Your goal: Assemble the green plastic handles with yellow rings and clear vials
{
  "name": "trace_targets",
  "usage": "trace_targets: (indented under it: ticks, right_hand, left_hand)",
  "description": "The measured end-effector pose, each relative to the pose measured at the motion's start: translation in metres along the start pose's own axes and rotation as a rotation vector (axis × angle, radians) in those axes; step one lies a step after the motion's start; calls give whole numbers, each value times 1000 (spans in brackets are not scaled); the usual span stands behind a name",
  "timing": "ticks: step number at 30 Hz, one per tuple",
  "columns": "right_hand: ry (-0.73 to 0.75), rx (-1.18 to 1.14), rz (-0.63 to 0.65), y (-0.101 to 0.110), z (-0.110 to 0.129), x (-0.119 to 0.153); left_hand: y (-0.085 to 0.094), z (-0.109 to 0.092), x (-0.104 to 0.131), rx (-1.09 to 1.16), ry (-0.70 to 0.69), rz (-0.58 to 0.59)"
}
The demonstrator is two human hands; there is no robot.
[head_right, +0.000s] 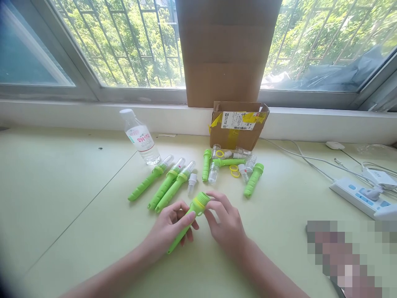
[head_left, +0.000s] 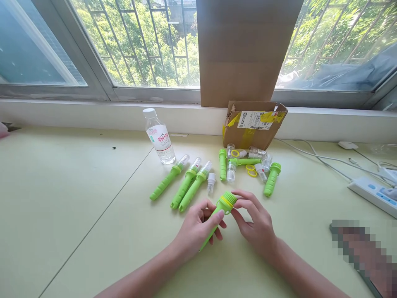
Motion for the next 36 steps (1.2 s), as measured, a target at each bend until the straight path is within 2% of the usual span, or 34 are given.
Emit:
trace_targets:
  ticks: [6, 17, 28, 36]
  right_hand:
    - [-1, -7, 21, 0, 0, -1]
    - [11, -29, 24, -3, 0, 2]
    - [-4, -39, 13, -1, 1, 2]
    - [25, -47, 16, -3, 1, 2]
  left_hand:
    - [1, -3, 0, -44, -3, 24]
    - [2, 0, 0, -59, 58, -43]
    - [0, -3, 2, -240, -16, 5]
    - [1, 1, 2, -95, 70, -49]
Point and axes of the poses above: each hand's wrist, its own x-axis away from the middle knuckle, its own y-axis out of the back of the hand, z = x × y, the point moved 4 cm from there along -x, towards the middle knuckle, and after that the axes turned 12 degrees about z, right-handed, at the moved point
